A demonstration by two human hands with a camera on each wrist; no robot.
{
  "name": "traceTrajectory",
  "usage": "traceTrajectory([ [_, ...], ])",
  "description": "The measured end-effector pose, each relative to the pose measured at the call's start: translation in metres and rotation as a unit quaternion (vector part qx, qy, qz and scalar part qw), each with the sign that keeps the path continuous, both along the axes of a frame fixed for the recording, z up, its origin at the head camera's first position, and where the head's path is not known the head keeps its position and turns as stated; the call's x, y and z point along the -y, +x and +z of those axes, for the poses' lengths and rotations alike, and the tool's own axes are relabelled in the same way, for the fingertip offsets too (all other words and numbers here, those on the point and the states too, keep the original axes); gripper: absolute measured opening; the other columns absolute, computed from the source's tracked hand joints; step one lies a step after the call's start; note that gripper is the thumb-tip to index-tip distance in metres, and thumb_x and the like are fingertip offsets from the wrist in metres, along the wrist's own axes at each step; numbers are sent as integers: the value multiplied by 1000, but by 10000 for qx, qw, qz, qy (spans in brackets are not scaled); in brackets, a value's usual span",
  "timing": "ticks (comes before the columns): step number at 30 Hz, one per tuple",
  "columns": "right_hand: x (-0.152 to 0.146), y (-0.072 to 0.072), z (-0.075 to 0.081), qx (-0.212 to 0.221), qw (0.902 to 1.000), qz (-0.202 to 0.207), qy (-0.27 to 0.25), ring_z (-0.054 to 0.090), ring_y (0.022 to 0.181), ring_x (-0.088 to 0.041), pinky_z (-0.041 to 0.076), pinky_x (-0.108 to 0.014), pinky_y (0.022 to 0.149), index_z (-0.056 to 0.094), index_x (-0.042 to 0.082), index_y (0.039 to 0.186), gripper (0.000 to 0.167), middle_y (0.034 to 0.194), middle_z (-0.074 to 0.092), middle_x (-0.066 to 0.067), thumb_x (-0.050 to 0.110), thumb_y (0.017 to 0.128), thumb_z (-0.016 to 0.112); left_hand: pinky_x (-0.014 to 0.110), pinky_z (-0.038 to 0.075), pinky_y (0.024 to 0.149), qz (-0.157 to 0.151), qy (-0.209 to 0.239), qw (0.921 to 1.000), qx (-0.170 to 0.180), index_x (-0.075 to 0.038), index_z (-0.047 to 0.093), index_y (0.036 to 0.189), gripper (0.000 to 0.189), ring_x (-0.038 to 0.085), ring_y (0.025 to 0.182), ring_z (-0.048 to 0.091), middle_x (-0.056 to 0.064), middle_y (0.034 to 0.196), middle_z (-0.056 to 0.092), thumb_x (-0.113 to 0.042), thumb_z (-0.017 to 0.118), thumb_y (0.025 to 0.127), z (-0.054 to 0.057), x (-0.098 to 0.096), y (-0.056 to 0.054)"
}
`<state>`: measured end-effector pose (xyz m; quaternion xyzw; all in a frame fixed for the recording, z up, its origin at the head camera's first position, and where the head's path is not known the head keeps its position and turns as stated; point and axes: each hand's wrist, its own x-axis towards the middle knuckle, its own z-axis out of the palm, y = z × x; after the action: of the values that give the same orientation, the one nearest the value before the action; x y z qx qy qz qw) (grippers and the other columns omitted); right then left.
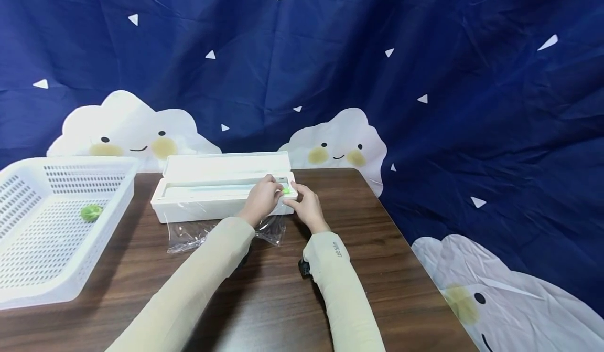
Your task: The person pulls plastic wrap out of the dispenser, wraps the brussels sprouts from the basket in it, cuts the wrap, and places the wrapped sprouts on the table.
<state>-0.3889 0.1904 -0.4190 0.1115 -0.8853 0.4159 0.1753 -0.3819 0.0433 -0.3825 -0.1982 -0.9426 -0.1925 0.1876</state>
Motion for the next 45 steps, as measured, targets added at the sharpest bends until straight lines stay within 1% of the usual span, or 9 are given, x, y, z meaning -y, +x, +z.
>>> traceTrajectory([
  [8,6,-2,-1,-70,9999,109,42,57,97,-23,47,-33,76,56,3,125,55,123,55,-15,14,75,76,33,49,66,6,-101,9999,-73,-8,73,90,10,21,75,58,9,89,53,-8,64,85,3,13,2],
  [12,4,-2,0,-88,9999,23,56,54,101,-22,44,-34,80,56,4,125,55,124,55,-14,15,75,76,33,48,70,3,-26,9999,115,-7,72,93,11,22,78,58,9,90,54,-9,64,85,6,23,2],
  [17,1,-1,-1,52,10000,44,-9,57,89,-25,46,-31,70,54,4,127,55,125,54,-14,13,77,75,33,48,75,-16,-31,9995,318,-6,71,98,15,21,84,57,8,92,56,-13,64,86,8,38,5],
  [24,2,1,1,219,9997,45,-85,57,82,-22,45,-26,63,53,6,129,57,126,53,-13,15,78,74,34,47,74,-49,-105,9999,69,-7,71,96,13,21,82,55,6,88,55,-12,65,86,7,68,11],
  [31,-1,0,1,186,9998,10,77,53,103,-24,44,-35,78,52,5,129,56,128,52,-13,16,79,74,38,47,72,67,-307,9994,-114,-7,72,92,10,25,82,54,7,88,56,-11,67,84,9,107,18],
  [36,-2,-2,-1,152,9998,84,-26,57,89,-28,46,-33,70,53,4,129,56,127,53,-15,15,78,74,41,45,66,22,-632,9965,-543,-9,72,86,8,28,78,53,8,84,58,-12,70,80,10,146,21],
  [38,-1,-2,-1,158,9998,120,-19,56,87,-28,46,-33,68,52,4,129,56,127,52,-16,14,78,74,41,43,64,66,-831,9952,-515,-10,73,87,9,28,77,52,8,83,58,-14,70,79,13,163,22],
  [41,0,-1,1,165,9998,138,33,55,95,-26,46,-36,74,52,3,129,56,128,51,-16,14,79,73,43,43,64,260,-1125,9928,-323,-12,73,89,11,29,77,52,8,83,59,-16,71,79,20,188,27],
  [45,1,-1,1,124,9998,110,93,55,96,-28,45,-37,74,52,3,129,55,128,51,-17,13,79,73,44,41,63,370,-1397,9892,-257,-14,73,85,7,30,75,52,7,83,60,-13,69,79,26,209,32],
])
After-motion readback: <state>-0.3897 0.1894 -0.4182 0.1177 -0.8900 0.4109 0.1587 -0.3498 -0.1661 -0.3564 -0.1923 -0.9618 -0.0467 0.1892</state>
